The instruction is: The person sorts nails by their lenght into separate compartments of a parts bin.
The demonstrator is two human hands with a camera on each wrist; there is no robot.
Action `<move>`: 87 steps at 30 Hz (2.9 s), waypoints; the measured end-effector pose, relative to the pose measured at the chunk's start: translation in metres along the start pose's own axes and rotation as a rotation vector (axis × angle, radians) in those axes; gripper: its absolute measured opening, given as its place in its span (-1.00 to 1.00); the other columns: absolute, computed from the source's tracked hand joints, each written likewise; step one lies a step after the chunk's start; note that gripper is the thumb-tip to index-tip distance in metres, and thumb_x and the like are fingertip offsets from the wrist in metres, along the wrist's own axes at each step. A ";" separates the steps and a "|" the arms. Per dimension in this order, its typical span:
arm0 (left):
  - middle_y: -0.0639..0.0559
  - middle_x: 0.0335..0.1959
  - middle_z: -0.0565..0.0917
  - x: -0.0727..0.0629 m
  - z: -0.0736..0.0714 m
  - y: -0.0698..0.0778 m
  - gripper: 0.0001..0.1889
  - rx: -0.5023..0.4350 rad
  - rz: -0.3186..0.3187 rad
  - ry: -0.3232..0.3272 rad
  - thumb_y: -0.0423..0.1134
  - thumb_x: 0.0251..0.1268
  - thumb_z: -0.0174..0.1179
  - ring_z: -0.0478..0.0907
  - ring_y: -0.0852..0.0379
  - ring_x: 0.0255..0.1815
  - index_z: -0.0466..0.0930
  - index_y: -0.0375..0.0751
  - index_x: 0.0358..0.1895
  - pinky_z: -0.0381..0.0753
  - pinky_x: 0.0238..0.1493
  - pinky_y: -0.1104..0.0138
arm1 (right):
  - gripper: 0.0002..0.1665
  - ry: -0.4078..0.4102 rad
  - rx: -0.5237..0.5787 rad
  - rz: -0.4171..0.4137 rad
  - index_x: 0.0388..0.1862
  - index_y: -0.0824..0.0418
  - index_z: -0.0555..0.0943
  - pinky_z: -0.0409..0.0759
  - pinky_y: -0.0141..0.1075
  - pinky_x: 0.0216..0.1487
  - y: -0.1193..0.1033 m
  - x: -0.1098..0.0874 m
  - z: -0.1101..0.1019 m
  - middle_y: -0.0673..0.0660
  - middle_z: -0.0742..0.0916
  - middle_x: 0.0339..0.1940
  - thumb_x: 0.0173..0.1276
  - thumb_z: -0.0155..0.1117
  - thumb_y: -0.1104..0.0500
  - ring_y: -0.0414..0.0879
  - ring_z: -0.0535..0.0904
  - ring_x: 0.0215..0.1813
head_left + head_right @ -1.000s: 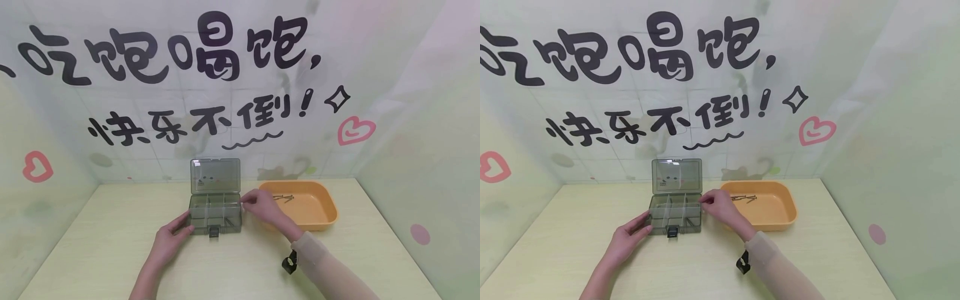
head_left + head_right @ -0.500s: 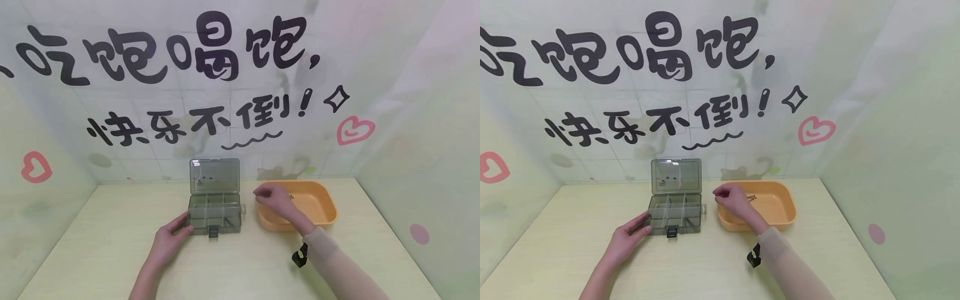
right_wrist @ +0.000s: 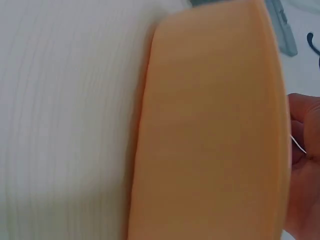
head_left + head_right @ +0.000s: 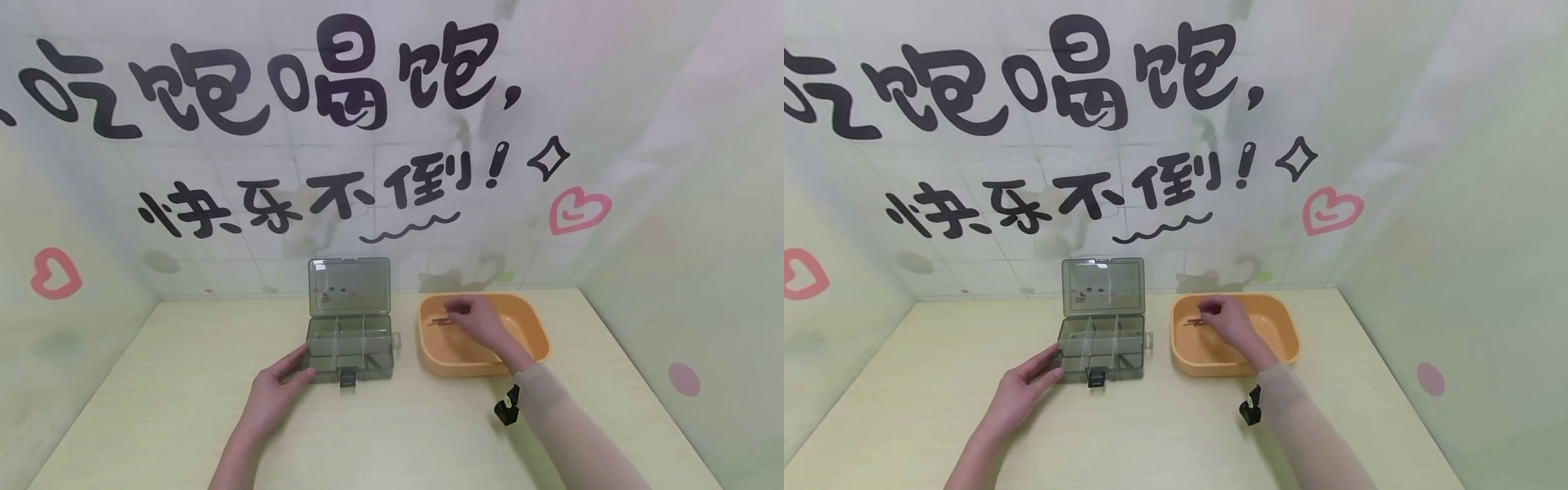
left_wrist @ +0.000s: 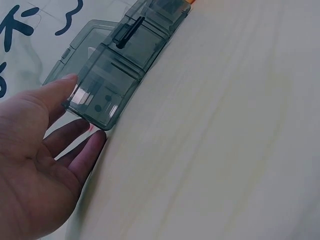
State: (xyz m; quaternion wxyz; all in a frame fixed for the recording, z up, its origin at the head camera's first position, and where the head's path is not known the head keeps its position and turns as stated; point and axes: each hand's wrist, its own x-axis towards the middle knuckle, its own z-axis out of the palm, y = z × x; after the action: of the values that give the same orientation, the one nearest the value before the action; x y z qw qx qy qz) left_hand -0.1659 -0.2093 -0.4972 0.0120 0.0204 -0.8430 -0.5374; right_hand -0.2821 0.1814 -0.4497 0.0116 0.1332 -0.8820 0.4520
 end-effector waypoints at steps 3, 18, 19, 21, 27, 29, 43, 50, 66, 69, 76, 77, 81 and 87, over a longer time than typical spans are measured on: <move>-0.25 0.46 0.43 0.000 0.000 0.001 -0.38 -0.002 0.003 0.000 -0.09 0.47 0.29 0.37 -0.26 0.46 0.38 -0.16 0.51 0.32 0.46 -0.08 | -0.74 0.018 -0.037 -0.023 0.02 0.44 0.71 0.72 -0.07 0.02 0.010 -0.001 -0.006 0.26 0.79 -0.06 0.40 0.29 0.38 0.17 0.70 0.02; -0.25 0.45 0.44 0.001 -0.001 0.000 -0.38 -0.016 -0.009 -0.004 -0.07 0.46 0.30 0.35 -0.26 0.47 0.39 -0.15 0.50 0.27 0.49 -0.07 | -0.80 0.021 -0.176 0.002 -0.07 0.52 0.71 0.73 0.02 0.00 0.030 0.006 -0.012 0.39 0.77 -0.11 0.35 0.34 0.45 0.25 0.71 -0.04; -0.25 0.45 0.43 0.001 -0.001 0.000 -0.37 -0.018 -0.010 -0.003 -0.07 0.46 0.30 0.35 -0.26 0.47 0.39 -0.16 0.50 0.27 0.49 -0.07 | -0.80 0.017 -0.187 -0.009 -0.08 0.52 0.71 0.73 0.02 0.00 0.032 0.007 -0.010 0.39 0.77 -0.12 0.34 0.33 0.46 0.25 0.71 -0.05; -0.25 0.45 0.44 0.001 -0.001 0.000 -0.37 -0.012 -0.013 0.001 -0.07 0.46 0.31 0.35 -0.26 0.47 0.39 -0.16 0.50 0.27 0.49 -0.07 | -0.81 0.009 -0.210 -0.030 -0.09 0.51 0.72 0.73 0.01 -0.02 0.034 0.010 -0.007 0.38 0.78 -0.14 0.33 0.33 0.47 0.23 0.72 -0.07; -0.25 0.45 0.45 0.001 0.001 0.000 -0.38 -0.020 -0.020 -0.001 -0.08 0.46 0.31 0.35 -0.26 0.47 0.40 -0.16 0.50 0.28 0.48 -0.07 | -0.79 0.006 -0.243 -0.070 -0.13 0.48 0.74 0.72 0.02 -0.01 0.036 0.014 -0.001 0.35 0.79 -0.17 0.25 0.34 0.48 0.22 0.71 -0.09; -0.26 0.44 0.45 0.001 0.001 0.000 -0.37 -0.022 -0.025 -0.004 -0.08 0.45 0.31 0.34 -0.27 0.47 0.40 -0.16 0.50 0.26 0.49 -0.09 | -0.78 0.002 -0.251 -0.083 -0.13 0.48 0.74 0.72 0.03 0.00 0.035 0.014 0.000 0.36 0.79 -0.17 0.24 0.32 0.49 0.22 0.71 -0.08; -0.26 0.43 0.46 0.000 0.000 0.001 -0.38 -0.011 -0.022 0.004 -0.08 0.46 0.30 0.35 -0.26 0.47 0.39 -0.15 0.50 0.28 0.48 -0.09 | -0.76 -0.013 -0.293 -0.125 -0.16 0.46 0.76 0.69 0.06 0.03 0.038 0.018 0.004 0.35 0.80 -0.16 0.20 0.28 0.49 0.24 0.71 -0.05; -0.26 0.43 0.46 0.000 0.000 0.001 -0.38 -0.016 -0.019 0.001 -0.09 0.46 0.30 0.35 -0.26 0.47 0.39 -0.15 0.50 0.28 0.48 -0.09 | -0.76 -0.017 -0.323 -0.134 -0.16 0.45 0.76 0.68 0.07 0.06 0.035 0.019 0.004 0.34 0.80 -0.16 0.20 0.28 0.49 0.24 0.71 -0.04; -0.25 0.45 0.44 0.001 -0.001 0.001 -0.38 -0.016 -0.014 0.003 -0.08 0.46 0.30 0.36 -0.25 0.47 0.39 -0.15 0.50 0.27 0.49 -0.07 | -0.78 -0.046 -0.369 -0.101 -0.27 0.40 0.79 0.70 -0.04 -0.08 0.032 0.019 0.002 0.26 0.80 -0.27 0.14 0.28 0.50 0.06 0.65 -0.23; -0.25 0.45 0.44 0.001 -0.001 0.000 -0.37 -0.016 -0.013 0.002 -0.07 0.46 0.30 0.35 -0.26 0.47 0.39 -0.15 0.50 0.26 0.50 -0.08 | -0.80 -0.049 -0.372 -0.111 -0.30 0.39 0.79 0.70 -0.07 -0.11 0.034 0.019 0.002 0.23 0.80 -0.30 0.13 0.29 0.50 0.03 0.63 -0.26; -0.23 0.46 0.44 0.001 -0.001 -0.001 -0.37 -0.009 -0.022 0.002 -0.07 0.46 0.30 0.34 -0.25 0.48 0.38 -0.14 0.51 0.23 0.51 -0.08 | -0.85 -0.073 -0.357 -0.131 -0.39 0.35 0.78 0.71 -0.07 -0.11 0.037 0.018 0.003 0.17 0.79 -0.37 0.11 0.33 0.50 0.04 0.67 -0.25; -0.23 0.46 0.44 0.001 -0.001 -0.001 -0.37 -0.011 -0.022 0.001 -0.07 0.46 0.30 0.34 -0.25 0.48 0.38 -0.14 0.51 0.23 0.51 -0.08 | -0.85 -0.078 -0.358 -0.128 -0.39 0.34 0.78 0.71 -0.07 -0.11 0.037 0.018 0.003 0.17 0.79 -0.38 0.11 0.34 0.50 0.04 0.67 -0.25; -0.23 0.46 0.44 0.000 0.000 -0.001 -0.38 -0.014 -0.026 0.001 -0.10 0.46 0.30 0.34 -0.24 0.48 0.39 -0.14 0.51 0.22 0.52 -0.08 | -0.83 -0.098 -0.372 -0.130 -0.39 0.34 0.79 0.71 -0.07 -0.10 0.036 0.018 0.005 0.17 0.79 -0.37 0.10 0.34 0.51 0.06 0.67 -0.24; -0.23 0.47 0.43 0.002 0.001 -0.002 -0.39 -0.007 -0.023 0.002 -0.12 0.47 0.29 0.35 -0.24 0.48 0.38 -0.15 0.51 0.24 0.51 -0.08 | -0.80 -0.113 -0.367 -0.109 -0.35 0.36 0.80 0.72 -0.05 -0.07 0.034 0.017 0.005 0.19 0.80 -0.33 0.12 0.31 0.51 0.10 0.70 -0.19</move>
State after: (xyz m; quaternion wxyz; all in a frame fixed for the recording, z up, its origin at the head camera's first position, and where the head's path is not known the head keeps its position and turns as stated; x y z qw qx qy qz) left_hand -0.1674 -0.2096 -0.4991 0.0066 0.0306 -0.8409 -0.5403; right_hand -0.3062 0.1922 -0.4775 0.0107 0.2017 -0.9403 0.2740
